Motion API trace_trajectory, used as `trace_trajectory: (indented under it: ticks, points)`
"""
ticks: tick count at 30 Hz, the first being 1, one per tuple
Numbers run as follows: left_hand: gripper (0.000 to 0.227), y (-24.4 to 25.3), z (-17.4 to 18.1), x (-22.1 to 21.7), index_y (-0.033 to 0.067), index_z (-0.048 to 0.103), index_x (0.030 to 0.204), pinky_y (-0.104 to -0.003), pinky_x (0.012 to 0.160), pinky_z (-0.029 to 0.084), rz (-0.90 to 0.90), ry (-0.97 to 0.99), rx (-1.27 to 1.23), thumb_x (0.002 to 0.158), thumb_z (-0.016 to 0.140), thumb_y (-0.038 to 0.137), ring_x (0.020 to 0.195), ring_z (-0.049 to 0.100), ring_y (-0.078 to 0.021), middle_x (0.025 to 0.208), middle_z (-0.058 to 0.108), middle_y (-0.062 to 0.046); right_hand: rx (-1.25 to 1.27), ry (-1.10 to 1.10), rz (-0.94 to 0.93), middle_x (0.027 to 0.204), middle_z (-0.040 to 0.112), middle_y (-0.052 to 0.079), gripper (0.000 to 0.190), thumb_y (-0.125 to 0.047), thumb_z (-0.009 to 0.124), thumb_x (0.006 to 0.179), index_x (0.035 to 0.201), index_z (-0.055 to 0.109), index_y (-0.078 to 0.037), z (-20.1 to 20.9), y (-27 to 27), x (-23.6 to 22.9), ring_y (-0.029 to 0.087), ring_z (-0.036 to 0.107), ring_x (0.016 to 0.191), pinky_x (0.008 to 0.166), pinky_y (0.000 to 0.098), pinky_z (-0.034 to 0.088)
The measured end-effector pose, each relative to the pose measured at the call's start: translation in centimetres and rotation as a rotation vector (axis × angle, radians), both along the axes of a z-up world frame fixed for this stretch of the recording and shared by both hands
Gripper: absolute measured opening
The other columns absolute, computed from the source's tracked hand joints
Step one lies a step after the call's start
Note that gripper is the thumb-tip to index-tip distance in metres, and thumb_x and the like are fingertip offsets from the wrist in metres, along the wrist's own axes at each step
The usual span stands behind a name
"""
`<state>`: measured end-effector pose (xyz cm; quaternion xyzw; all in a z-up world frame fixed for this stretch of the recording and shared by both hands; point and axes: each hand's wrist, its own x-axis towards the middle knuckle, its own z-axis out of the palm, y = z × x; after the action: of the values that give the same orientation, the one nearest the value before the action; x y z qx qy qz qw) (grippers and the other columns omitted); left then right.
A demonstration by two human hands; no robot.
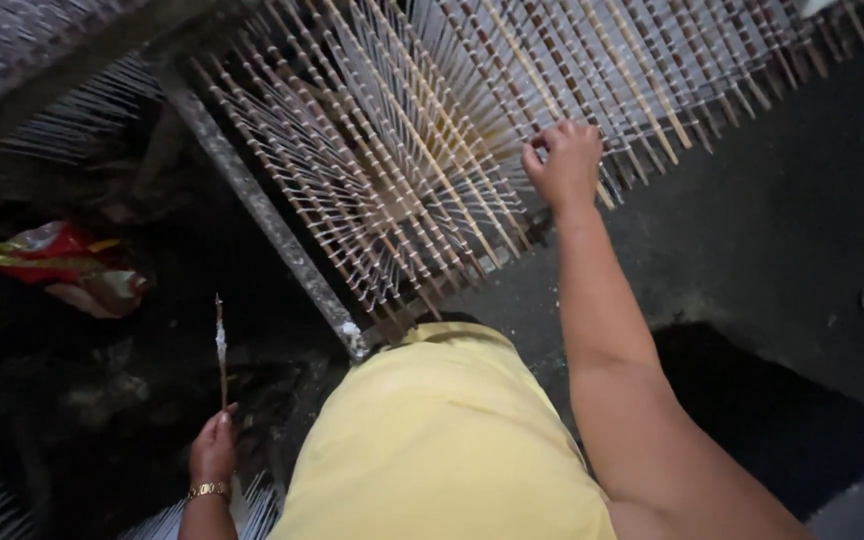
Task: The person repeatedly dips bundles of thin wooden sticks into a bucket of white liquid and then places them onto a drying rack. The process involves moving between the bucket and the rack to coat and arrange the sticks.
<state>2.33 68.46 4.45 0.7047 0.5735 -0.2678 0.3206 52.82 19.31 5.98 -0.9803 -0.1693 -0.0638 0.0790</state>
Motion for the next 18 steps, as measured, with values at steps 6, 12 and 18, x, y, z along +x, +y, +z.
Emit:
trace_trajectory:
  ticks: [6, 12, 18]
  points:
    - [0.034, -0.3, -1.4, -1.1, 0.0223, 0.074, 0.132, -0.036, 0.086, 0.050, 0.002, -0.183, 0.013, 0.107, 0.053, 0.032, 0.105, 0.067, -0.0223, 0.118, 0.076, -0.010, 0.059, 0.164, -0.064, 0.099, 0.071, 0.008, 0.019, -0.031, 0.072, 0.097, 0.094, 0.078, -0.013, -0.8, -0.1, 0.4, 0.036, 0.057, 0.104, 0.091, 0.0507, 0.044]
    - [0.040, 0.1, -3.2, -2.7, 0.0228, 0.072, 0.134, -0.039, 0.094, 0.048, -0.135, -0.186, 0.006, 0.106, 0.048, 0.038, 0.113, 0.065, -0.0270, 0.127, 0.073, -0.012, 0.110, 0.194, -0.014, 0.101, 0.071, 0.008, 0.020, -0.032, 0.074, 0.098, 0.096, 0.079, -0.013, -0.5, -0.9, 0.4, 0.038, 0.057, 0.105, 0.090, 0.0515, 0.045]
    - [0.038, -1.7, -2.2, -1.7, 0.0228, 0.071, 0.134, -0.046, 0.093, 0.048, 0.068, -0.066, -0.053, 0.108, 0.047, 0.036, 0.114, 0.063, -0.0301, 0.132, 0.069, -0.010, 0.005, 0.042, 0.009, 0.104, 0.064, 0.006, 0.012, -0.017, 0.072, 0.095, 0.105, 0.080, -0.018, 2.9, 0.8, -2.6, 0.034, 0.054, 0.104, 0.084, 0.0504, 0.046]
